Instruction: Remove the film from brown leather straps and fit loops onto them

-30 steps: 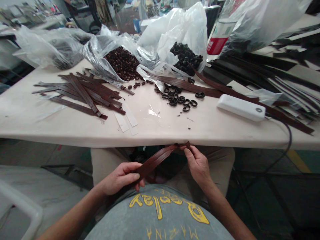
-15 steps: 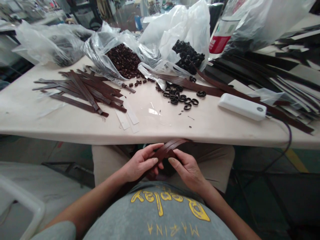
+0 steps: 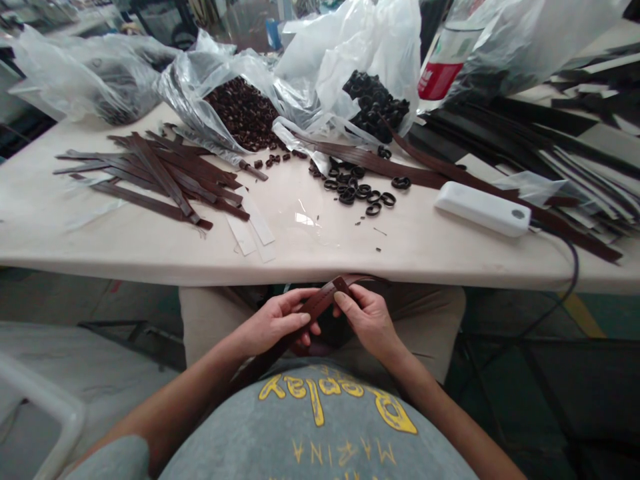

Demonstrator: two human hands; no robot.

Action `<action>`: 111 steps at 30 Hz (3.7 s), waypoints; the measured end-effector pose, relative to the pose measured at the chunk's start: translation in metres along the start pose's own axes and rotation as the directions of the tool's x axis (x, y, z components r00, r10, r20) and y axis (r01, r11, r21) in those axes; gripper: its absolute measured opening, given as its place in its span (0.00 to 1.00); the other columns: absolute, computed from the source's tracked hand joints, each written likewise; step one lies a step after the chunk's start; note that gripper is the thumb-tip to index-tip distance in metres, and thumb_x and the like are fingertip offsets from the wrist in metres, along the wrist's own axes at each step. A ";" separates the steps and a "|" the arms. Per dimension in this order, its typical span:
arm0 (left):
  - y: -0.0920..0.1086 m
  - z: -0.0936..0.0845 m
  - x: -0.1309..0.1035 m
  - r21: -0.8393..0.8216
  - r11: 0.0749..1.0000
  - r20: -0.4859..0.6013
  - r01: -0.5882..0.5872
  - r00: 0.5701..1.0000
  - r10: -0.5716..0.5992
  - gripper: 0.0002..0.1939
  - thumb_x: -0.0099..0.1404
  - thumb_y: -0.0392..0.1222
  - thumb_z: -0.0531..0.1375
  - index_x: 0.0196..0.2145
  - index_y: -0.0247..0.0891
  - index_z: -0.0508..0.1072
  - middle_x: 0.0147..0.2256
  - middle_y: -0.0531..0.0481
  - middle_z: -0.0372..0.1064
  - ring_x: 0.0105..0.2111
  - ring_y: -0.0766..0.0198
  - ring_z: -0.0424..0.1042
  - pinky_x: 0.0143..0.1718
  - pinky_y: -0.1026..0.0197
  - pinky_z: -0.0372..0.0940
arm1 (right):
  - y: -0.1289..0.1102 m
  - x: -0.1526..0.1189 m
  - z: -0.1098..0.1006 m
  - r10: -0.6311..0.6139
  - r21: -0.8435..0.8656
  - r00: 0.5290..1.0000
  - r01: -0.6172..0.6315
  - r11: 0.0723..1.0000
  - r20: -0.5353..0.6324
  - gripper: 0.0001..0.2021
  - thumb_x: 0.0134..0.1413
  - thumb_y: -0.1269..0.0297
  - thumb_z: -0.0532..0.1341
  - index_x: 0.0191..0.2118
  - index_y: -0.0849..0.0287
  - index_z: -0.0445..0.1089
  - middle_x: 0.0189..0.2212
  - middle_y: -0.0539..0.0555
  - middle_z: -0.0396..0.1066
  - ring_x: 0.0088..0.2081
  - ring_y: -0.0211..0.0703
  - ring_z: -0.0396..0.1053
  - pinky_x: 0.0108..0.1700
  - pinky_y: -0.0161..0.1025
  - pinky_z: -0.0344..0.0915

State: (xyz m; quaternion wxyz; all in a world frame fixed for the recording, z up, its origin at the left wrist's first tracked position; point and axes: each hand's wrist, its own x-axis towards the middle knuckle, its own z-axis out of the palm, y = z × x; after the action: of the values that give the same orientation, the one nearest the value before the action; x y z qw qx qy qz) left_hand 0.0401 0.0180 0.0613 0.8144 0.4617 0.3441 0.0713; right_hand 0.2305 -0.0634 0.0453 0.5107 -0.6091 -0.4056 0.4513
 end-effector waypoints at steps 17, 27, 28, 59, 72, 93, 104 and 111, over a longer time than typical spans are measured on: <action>-0.020 -0.037 -0.050 0.020 0.974 -0.007 0.227 0.974 -0.227 0.17 0.56 0.48 0.69 0.37 0.34 0.74 0.30 0.49 0.76 0.26 0.67 0.71 0.31 0.65 0.62 | 0.015 0.008 -0.013 0.101 0.143 0.991 -0.088 0.986 -0.086 0.17 0.57 0.48 0.62 0.29 0.58 0.68 0.20 0.47 0.65 0.16 0.31 0.49 0.17 0.33 0.44; -0.010 -0.019 -0.053 0.083 0.981 -0.167 0.173 0.973 -0.158 0.12 0.55 0.43 0.67 0.35 0.35 0.74 0.26 0.54 0.72 0.23 0.70 0.66 0.28 0.65 0.59 | 0.001 -0.009 -0.015 -0.130 -0.289 0.980 0.168 0.942 0.147 0.17 0.67 0.55 0.52 0.27 0.55 0.62 0.22 0.48 0.62 0.24 0.38 0.59 0.28 0.36 0.57; -0.010 -0.020 -0.053 0.105 0.978 -0.162 0.180 0.973 -0.162 0.11 0.55 0.43 0.66 0.35 0.35 0.74 0.26 0.54 0.71 0.23 0.69 0.65 0.28 0.65 0.59 | -0.003 -0.012 -0.014 -0.154 -0.320 0.971 0.207 0.924 0.183 0.16 0.68 0.57 0.52 0.27 0.55 0.62 0.22 0.48 0.62 0.24 0.38 0.60 0.29 0.36 0.58; 0.014 -0.069 -0.058 0.231 0.966 -0.011 0.113 0.993 -0.113 0.12 0.59 0.42 0.66 0.41 0.37 0.77 0.31 0.52 0.73 0.27 0.70 0.67 0.28 0.69 0.60 | 0.023 0.005 0.003 -0.114 -0.428 0.986 0.157 0.890 0.124 0.14 0.65 0.55 0.53 0.30 0.56 0.65 0.23 0.48 0.65 0.25 0.40 0.63 0.30 0.36 0.57; 0.018 -0.100 -0.084 0.347 0.933 -0.126 0.092 0.991 -0.050 0.16 0.59 0.40 0.65 0.46 0.43 0.77 0.34 0.51 0.71 0.30 0.67 0.69 0.31 0.67 0.66 | 0.046 -0.002 -0.020 -0.165 -0.410 0.986 0.146 0.900 -0.013 0.14 0.64 0.57 0.55 0.28 0.57 0.64 0.21 0.45 0.58 0.23 0.37 0.57 0.27 0.34 0.54; 0.010 -0.103 -0.086 0.156 0.985 -0.213 -0.071 0.971 0.104 0.16 0.59 0.42 0.66 0.47 0.40 0.79 0.31 0.47 0.75 0.27 0.64 0.73 0.29 0.66 0.69 | 0.051 -0.002 -0.020 -0.150 -0.398 0.987 0.118 0.910 -0.050 0.14 0.62 0.56 0.55 0.29 0.57 0.66 0.21 0.46 0.61 0.24 0.38 0.58 0.28 0.34 0.56; -0.017 -0.079 -0.067 -0.407 0.792 -0.287 -0.455 0.887 0.363 0.17 0.62 0.52 0.60 0.43 0.42 0.81 0.35 0.46 0.79 0.25 0.60 0.73 0.27 0.60 0.68 | 0.054 0.002 -0.013 -0.061 -0.333 0.998 0.053 0.941 -0.013 0.15 0.61 0.53 0.55 0.32 0.59 0.69 0.24 0.50 0.68 0.27 0.42 0.64 0.32 0.35 0.61; 0.001 -0.057 -0.058 0.172 0.878 -0.032 -0.447 0.888 0.458 0.20 0.56 0.46 0.69 0.45 0.38 0.80 0.47 0.39 0.72 0.43 0.53 0.72 0.44 0.57 0.68 | 0.064 0.010 0.001 0.047 -0.316 0.984 0.009 0.949 0.170 0.18 0.60 0.51 0.54 0.36 0.60 0.72 0.30 0.54 0.72 0.33 0.47 0.67 0.37 0.39 0.62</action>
State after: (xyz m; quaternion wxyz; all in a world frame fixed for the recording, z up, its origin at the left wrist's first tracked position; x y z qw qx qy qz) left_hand -0.0389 0.0337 0.0714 0.7225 0.5903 0.2604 0.2483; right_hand 0.2342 -0.0632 -0.0194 0.3649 -0.6446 -0.5100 0.4374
